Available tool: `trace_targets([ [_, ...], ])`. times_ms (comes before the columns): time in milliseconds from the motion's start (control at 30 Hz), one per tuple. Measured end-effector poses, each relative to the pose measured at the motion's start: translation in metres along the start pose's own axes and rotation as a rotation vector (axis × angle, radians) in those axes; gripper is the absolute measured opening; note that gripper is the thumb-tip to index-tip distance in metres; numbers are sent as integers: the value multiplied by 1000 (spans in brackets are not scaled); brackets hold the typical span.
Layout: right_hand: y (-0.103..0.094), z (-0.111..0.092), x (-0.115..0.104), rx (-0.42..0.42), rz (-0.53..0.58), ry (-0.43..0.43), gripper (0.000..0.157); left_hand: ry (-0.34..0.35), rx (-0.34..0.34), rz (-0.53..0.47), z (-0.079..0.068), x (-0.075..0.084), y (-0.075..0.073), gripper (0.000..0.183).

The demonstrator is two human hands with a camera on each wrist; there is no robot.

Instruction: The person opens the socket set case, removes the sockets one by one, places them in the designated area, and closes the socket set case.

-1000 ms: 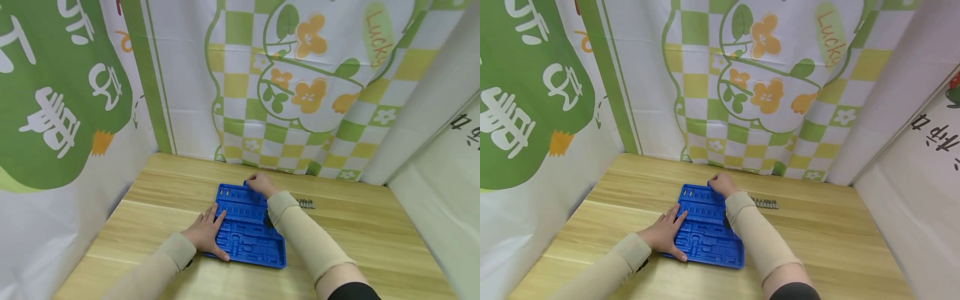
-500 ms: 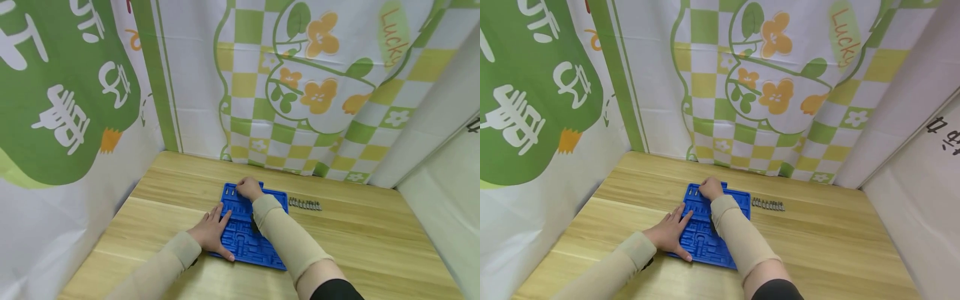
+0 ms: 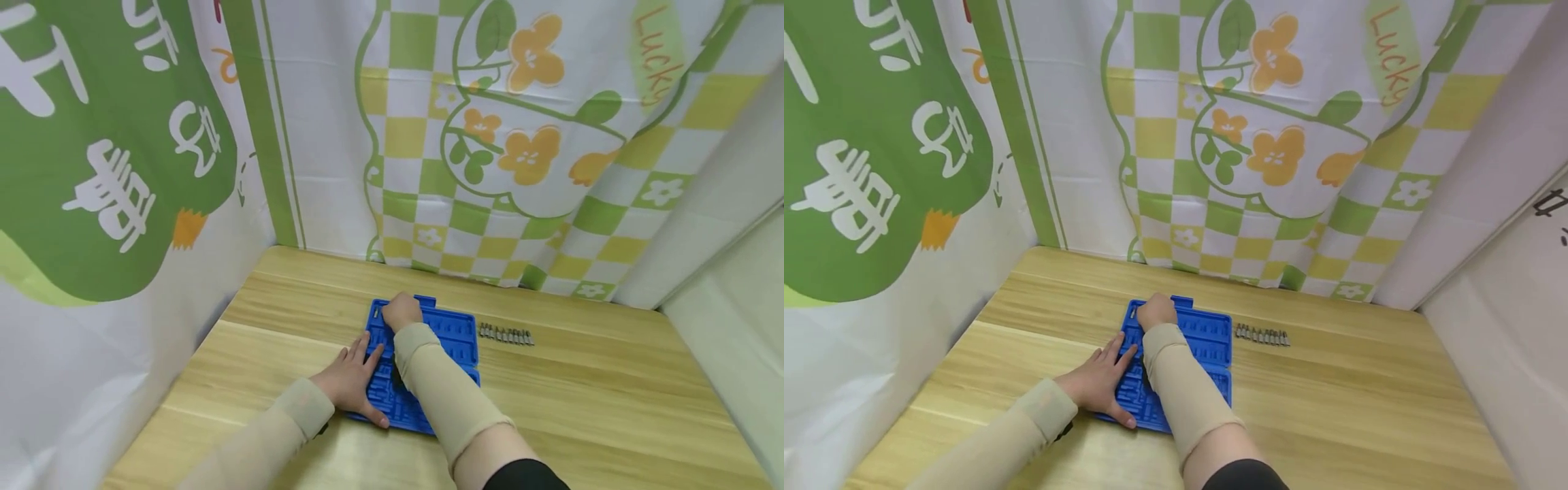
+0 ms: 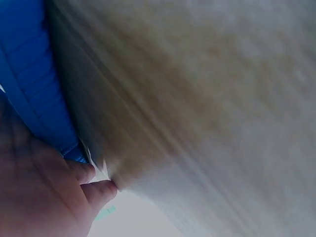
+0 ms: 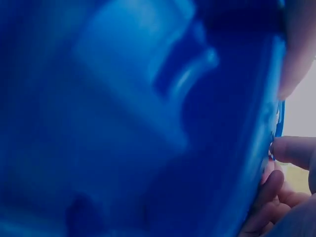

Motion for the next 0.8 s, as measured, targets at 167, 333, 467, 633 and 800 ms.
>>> trace_targets([
  [167,-3,-1,8,2,135,10,19,-2,14,-9,4,0,2,141],
  [333,-5,-2,7,-25,251,-49,15,-30,-10,-3,1,-2,0,140],
  [467,-8,-5,4,-35,277,-90,9,-44,-22,3,-2,-1,-3,139],
  [633,-5,-3,17,-18,435,-16,7,-53,-30,20,0,0,-1,138],
  [800,-6,-1,34,6,772,54,14,-54,-27,5,-2,3,-1,139],
])
Point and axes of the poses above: each hand's wrist, its own z-axis towards the middle knuckle, its own y-axis out of the palm, x = y × z, the point moved 10 cm from there along z, towards the middle knuckle, and after that the axes turned 8 degrees about -z, right-handed, at the moved point
